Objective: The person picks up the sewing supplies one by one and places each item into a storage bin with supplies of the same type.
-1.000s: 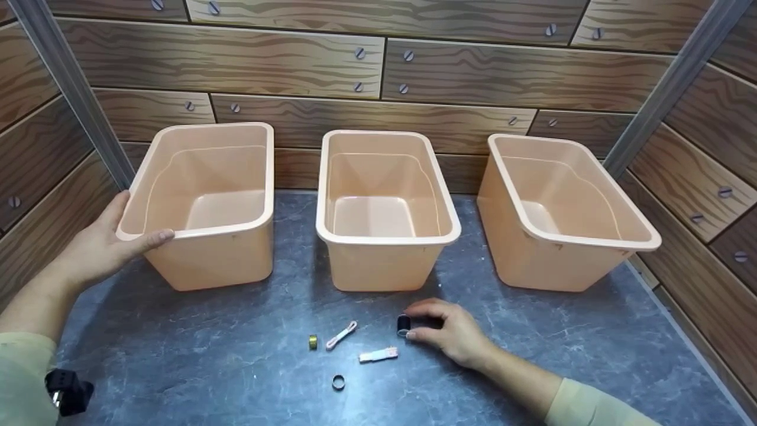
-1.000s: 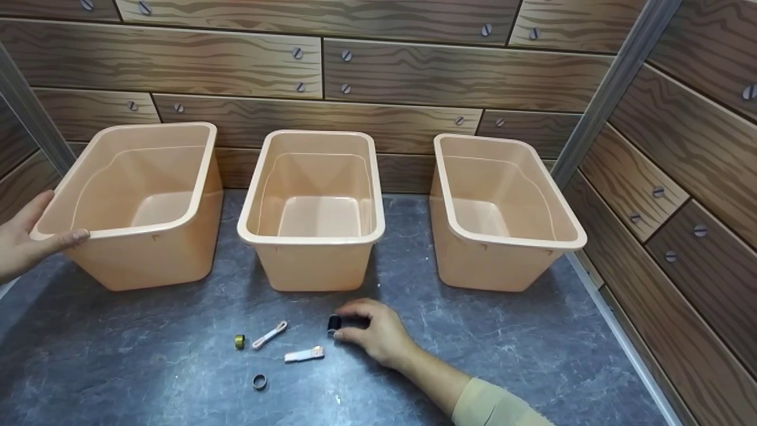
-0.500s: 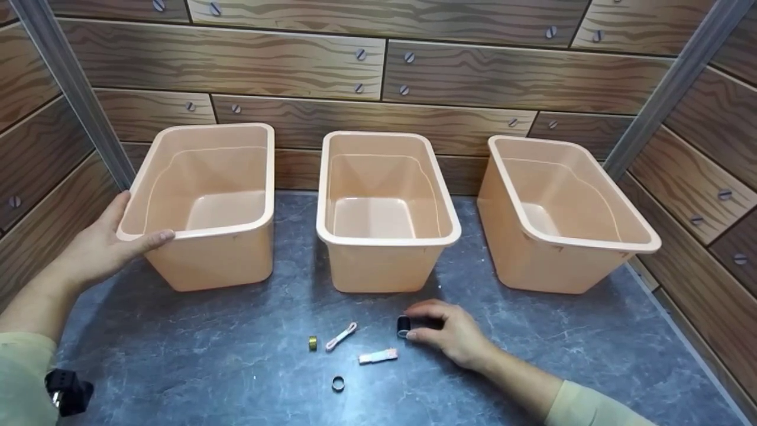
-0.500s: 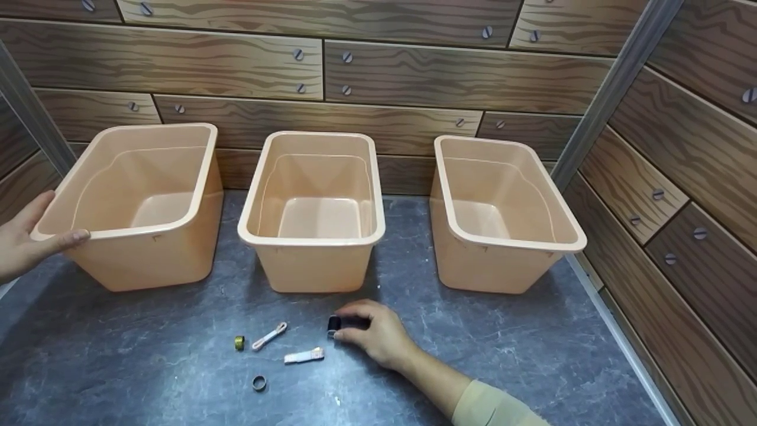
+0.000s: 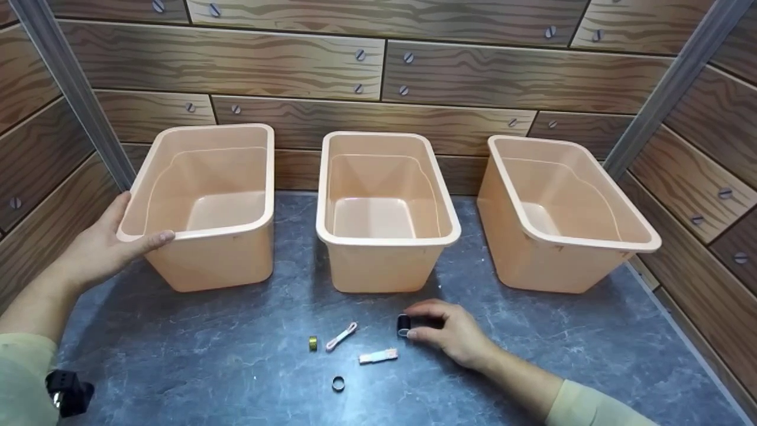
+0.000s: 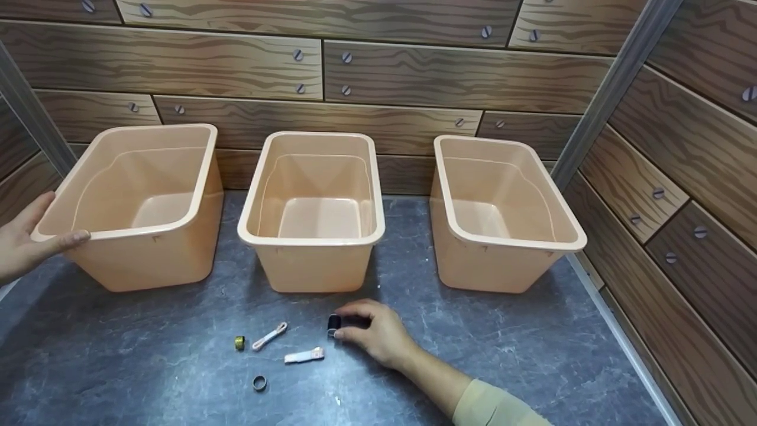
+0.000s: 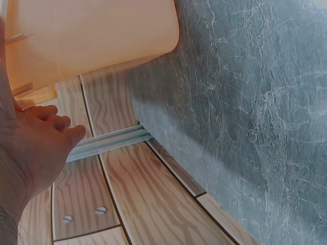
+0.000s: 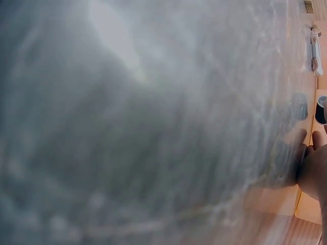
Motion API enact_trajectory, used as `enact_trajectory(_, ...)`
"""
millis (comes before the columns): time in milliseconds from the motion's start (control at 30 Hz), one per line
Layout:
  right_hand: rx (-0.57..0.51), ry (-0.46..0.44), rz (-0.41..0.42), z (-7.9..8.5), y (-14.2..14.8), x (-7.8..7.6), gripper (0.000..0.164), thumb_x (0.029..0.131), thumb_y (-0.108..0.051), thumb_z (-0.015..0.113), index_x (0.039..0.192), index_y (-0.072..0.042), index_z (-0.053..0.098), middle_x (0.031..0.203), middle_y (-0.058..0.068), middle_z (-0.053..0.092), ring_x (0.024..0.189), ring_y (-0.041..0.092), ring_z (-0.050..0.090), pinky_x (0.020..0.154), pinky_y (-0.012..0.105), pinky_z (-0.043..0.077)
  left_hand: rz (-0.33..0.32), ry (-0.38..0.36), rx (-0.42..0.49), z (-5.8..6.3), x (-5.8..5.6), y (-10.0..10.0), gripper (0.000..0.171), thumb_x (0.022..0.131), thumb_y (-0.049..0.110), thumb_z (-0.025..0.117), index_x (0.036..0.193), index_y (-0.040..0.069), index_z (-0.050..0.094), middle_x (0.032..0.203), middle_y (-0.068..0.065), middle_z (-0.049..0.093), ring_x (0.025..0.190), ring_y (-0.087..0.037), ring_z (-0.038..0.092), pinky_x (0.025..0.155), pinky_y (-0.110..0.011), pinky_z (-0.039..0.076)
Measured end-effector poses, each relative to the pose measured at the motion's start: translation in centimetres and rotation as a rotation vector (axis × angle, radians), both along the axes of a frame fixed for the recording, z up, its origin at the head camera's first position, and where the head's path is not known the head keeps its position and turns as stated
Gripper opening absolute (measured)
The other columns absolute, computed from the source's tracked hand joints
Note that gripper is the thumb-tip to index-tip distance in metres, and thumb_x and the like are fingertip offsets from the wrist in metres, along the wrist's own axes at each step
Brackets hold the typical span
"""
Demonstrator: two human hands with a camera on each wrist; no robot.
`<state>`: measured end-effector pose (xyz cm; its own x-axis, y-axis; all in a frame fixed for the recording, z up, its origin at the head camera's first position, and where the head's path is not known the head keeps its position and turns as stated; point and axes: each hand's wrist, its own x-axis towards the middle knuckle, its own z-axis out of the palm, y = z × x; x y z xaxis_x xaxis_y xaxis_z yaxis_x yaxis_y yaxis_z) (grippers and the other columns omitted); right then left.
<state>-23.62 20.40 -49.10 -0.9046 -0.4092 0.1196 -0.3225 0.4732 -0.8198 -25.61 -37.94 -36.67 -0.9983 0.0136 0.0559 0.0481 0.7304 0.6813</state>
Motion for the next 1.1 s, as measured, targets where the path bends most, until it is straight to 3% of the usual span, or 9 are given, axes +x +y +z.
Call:
enact_trajectory(533,-0.054,-0.058,0.005,0.08,0.12,-0.13,0.037,0.089,-0.023,0.087,0.124,-0.016,0.080,0.126,0.003,0.074,0.120,0.029,0.065,0.109,0.051,0.045,0.002,-0.012,-0.008,0.49,0.13,0.57,0.106,0.098,0.057,0.069,0.172,0.018,0.004,0.150,-0.036,0.049,0.134,-0.058,0.047,0.098,-0.079,0.038)
enact_trajectory(867,-0.165,-0.117,-0.029,0.03,-0.01,-0.14,0.038,0.090,-0.014,0.086,0.125,-0.005,0.078,0.126,0.014,0.073,0.114,0.031,0.067,0.097,0.029,0.054,0.002,-0.003,-0.021,0.30,0.05,0.30,0.107,0.098,0.058,0.069,0.172,0.018,0.004,0.149,-0.038,0.049,0.134,-0.060,0.046,0.099,-0.079,0.038)
enact_trajectory(1100,-0.250,-0.143,0.001,0.26,-0.30,-0.07,0.037,0.091,-0.007,0.084,0.125,0.001,0.075,0.124,0.020,0.073,0.110,0.033,0.069,0.089,0.025,0.058,-0.005,0.033,-0.029,0.00,0.12,0.03,0.101,0.099,0.056,0.069,0.172,0.019,0.009,0.145,-0.036,0.053,0.130,-0.058,0.049,0.096,-0.076,0.041)
